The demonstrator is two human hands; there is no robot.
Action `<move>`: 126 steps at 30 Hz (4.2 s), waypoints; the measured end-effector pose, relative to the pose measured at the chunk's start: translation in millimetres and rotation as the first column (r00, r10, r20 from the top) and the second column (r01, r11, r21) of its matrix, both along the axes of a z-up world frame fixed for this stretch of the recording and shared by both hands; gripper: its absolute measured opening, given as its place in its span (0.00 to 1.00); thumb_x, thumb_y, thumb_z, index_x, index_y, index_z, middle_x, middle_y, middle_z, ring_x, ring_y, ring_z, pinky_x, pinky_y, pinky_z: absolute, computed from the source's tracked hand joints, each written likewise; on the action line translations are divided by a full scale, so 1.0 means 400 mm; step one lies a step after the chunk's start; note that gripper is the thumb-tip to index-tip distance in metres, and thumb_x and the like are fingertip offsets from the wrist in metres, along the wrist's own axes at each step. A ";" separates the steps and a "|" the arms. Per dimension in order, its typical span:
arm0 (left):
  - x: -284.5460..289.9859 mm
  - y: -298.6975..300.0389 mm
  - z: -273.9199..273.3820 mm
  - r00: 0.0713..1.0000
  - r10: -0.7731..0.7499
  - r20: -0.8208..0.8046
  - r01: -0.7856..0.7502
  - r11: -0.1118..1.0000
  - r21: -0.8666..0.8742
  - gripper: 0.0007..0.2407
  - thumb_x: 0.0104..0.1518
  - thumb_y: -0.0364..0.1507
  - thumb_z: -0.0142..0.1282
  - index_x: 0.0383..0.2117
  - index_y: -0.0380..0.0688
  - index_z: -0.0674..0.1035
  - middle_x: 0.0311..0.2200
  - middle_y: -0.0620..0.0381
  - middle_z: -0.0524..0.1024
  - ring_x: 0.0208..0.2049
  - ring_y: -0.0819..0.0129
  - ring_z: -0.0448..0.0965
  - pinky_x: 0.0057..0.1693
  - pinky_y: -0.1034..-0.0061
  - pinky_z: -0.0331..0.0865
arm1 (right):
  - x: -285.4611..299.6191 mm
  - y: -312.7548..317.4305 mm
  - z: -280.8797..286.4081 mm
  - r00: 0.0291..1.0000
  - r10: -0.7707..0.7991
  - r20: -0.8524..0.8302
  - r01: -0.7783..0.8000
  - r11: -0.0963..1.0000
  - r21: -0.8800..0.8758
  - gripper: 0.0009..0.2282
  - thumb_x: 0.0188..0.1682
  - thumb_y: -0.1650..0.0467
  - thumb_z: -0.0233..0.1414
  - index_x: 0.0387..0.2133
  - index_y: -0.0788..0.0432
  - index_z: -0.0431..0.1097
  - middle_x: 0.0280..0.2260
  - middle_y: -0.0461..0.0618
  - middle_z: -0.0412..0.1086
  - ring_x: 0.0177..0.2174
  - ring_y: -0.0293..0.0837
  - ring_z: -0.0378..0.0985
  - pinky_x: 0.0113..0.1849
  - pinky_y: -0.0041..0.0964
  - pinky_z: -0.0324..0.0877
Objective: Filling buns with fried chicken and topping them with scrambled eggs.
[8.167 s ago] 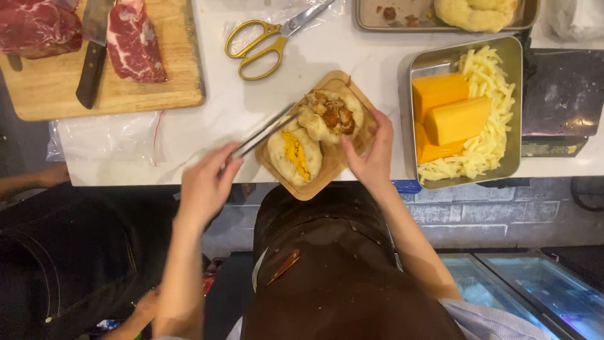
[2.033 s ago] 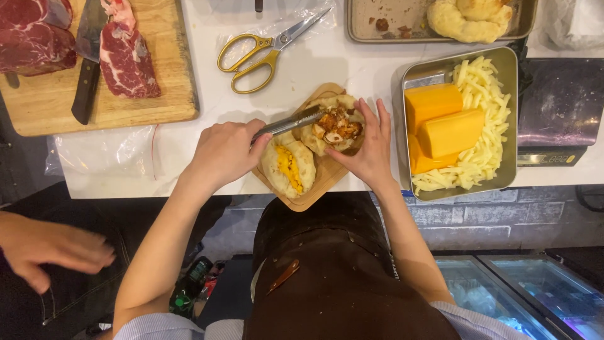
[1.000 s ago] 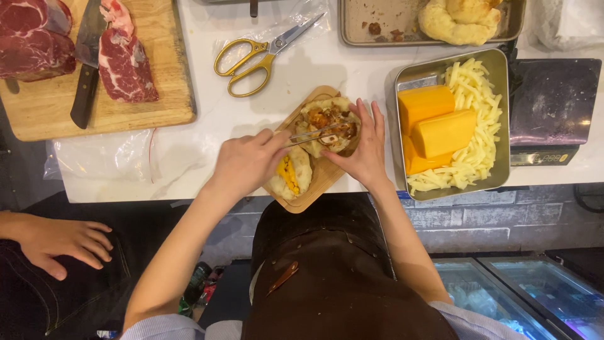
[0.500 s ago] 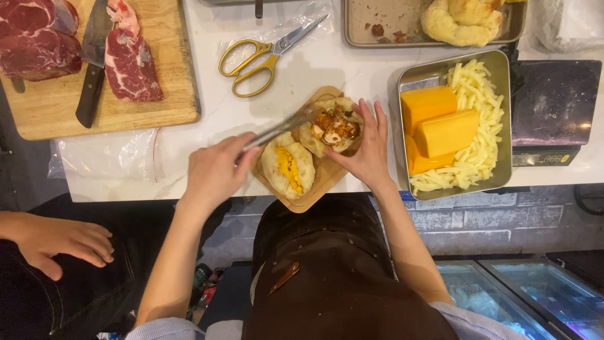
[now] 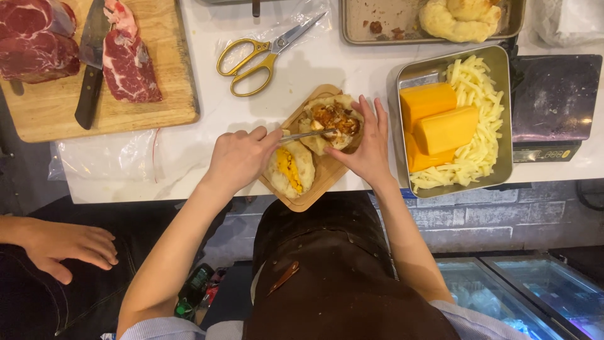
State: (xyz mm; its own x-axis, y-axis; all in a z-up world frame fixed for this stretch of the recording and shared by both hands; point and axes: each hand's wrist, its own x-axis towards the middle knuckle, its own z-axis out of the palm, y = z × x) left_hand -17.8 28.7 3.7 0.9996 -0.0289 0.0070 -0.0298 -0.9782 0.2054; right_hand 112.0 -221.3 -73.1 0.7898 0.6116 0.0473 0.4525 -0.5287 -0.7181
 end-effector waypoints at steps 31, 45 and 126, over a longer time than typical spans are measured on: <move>0.025 -0.111 0.012 0.999 0.047 -0.018 -0.048 0.996 -0.072 0.10 0.62 0.34 0.56 0.43 0.46 0.80 0.24 0.56 0.78 0.18 0.58 0.79 0.26 0.66 0.72 | -0.007 -0.001 -0.010 1.000 -0.027 0.013 0.027 0.999 -0.040 0.53 0.31 0.61 0.73 0.69 0.63 0.46 0.62 0.57 0.63 0.69 0.62 0.41 0.66 0.58 0.40; -0.033 -0.085 0.021 0.995 0.103 -0.004 -0.102 0.974 -0.203 0.11 0.59 0.34 0.58 0.44 0.47 0.81 0.27 0.56 0.79 0.21 0.57 0.80 0.28 0.64 0.73 | -0.013 -0.002 -0.019 0.998 -0.019 0.053 0.019 1.000 0.002 0.53 0.31 0.63 0.74 0.69 0.62 0.46 0.62 0.57 0.64 0.69 0.62 0.41 0.67 0.56 0.43; 0.008 0.144 -0.068 0.998 -0.050 0.028 0.052 0.995 -0.090 0.09 0.60 0.38 0.59 0.43 0.58 0.84 0.28 0.63 0.79 0.30 0.62 0.79 0.35 0.67 0.71 | -0.010 -0.006 -0.024 0.996 -0.015 0.090 0.021 0.997 -0.068 0.55 0.30 0.60 0.74 0.70 0.61 0.44 0.62 0.55 0.65 0.69 0.61 0.38 0.67 0.58 0.40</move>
